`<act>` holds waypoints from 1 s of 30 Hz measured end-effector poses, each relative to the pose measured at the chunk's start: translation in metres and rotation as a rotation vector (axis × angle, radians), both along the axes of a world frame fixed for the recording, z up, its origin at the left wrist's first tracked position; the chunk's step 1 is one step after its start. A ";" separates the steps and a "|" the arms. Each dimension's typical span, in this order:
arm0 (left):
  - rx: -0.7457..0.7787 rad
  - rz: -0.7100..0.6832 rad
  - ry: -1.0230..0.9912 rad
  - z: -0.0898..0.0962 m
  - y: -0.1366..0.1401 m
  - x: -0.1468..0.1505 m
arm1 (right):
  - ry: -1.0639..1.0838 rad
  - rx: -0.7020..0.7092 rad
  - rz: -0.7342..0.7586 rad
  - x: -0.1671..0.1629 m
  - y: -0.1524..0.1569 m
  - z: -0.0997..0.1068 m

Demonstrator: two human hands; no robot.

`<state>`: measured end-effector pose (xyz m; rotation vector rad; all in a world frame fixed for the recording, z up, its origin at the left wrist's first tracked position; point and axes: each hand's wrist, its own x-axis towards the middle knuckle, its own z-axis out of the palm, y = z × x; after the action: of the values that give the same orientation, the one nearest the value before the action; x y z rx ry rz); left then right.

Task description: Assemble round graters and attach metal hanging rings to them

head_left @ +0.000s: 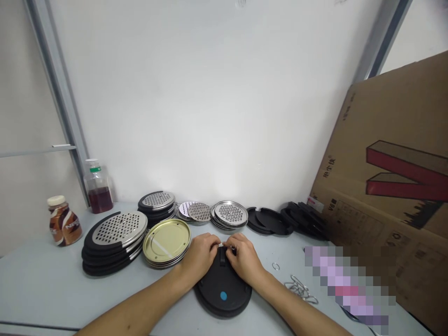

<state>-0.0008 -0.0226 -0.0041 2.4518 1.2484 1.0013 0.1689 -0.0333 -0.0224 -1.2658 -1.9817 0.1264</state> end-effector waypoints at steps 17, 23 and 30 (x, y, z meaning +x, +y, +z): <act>0.012 0.088 0.124 -0.005 0.002 0.008 | -0.001 0.037 -0.025 -0.001 0.003 -0.004; 0.044 0.038 0.139 -0.004 -0.001 0.011 | -0.003 0.047 -0.088 -0.002 0.002 -0.004; 0.036 -0.004 0.062 -0.003 -0.002 0.009 | -0.016 0.019 -0.110 -0.002 0.001 -0.005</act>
<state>0.0083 -0.0241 -0.0067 2.5305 1.2538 0.9619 0.1668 -0.0320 -0.0273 -1.3641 -1.9172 0.0442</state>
